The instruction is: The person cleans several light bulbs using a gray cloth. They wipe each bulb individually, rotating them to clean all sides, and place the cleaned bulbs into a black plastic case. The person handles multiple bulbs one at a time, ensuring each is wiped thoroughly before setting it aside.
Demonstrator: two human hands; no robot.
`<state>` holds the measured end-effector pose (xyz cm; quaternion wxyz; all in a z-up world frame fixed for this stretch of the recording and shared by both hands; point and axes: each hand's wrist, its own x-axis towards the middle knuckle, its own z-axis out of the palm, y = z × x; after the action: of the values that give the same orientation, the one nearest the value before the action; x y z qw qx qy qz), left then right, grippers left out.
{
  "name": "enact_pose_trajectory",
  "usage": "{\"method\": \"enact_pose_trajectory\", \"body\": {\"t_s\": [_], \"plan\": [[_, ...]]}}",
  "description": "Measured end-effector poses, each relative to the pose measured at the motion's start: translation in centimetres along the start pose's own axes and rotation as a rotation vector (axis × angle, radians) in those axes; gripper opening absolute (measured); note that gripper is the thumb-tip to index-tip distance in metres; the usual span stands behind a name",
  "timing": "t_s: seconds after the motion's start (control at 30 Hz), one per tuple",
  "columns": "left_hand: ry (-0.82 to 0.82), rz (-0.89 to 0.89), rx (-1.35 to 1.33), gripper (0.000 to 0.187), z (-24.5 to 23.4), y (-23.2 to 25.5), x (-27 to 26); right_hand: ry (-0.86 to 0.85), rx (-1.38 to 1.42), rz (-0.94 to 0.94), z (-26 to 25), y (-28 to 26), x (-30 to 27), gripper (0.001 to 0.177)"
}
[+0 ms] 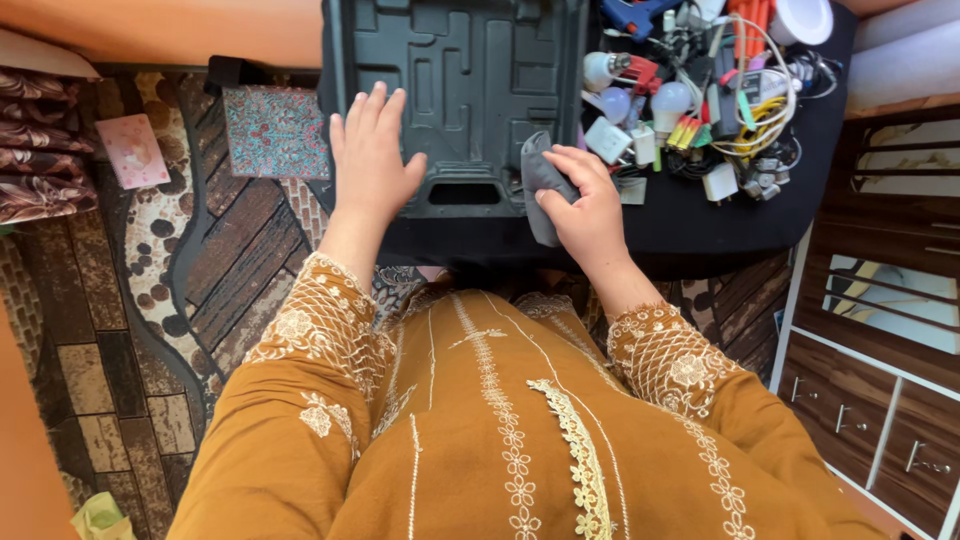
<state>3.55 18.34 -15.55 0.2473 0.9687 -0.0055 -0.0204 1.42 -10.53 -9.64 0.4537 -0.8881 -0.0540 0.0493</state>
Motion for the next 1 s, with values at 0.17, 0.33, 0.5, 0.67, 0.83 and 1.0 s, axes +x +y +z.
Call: {"method": "enact_pose_trajectory", "body": {"t_s": [0.17, 0.33, 0.5, 0.67, 0.83, 1.0], "plan": [[-0.009, 0.039, -0.043, 0.079, 1.7, 5.8, 1.0, 0.057, 0.042, 0.049, -3.5, 2.9, -0.4, 0.043], [-0.049, 0.094, -0.046, 0.074, 4.6, 11.2, 2.9, 0.126, 0.045, 0.106, -8.1, 6.1, -1.7, 0.043], [-0.102, 0.131, -0.046, 0.066, 8.1, 16.1, 4.9, 0.182, -0.019, 0.130, -12.1, 11.2, -3.7, 0.043], [-0.126, 0.184, -0.057, 0.068, 11.0, 19.5, 6.7, 0.277, -0.018, 0.282, -14.5, 16.1, -5.5, 0.045], [-0.009, 0.349, 0.046, 0.067, 14.0, 20.0, 11.8, 0.251, -0.018, 0.339, -15.7, 18.4, -6.3, 0.046], [-0.112, 0.261, 0.184, 0.032, 16.3, 19.9, 15.1, 0.204, -0.004, 0.349, -15.9, 19.1, -6.4, 0.047]]}}
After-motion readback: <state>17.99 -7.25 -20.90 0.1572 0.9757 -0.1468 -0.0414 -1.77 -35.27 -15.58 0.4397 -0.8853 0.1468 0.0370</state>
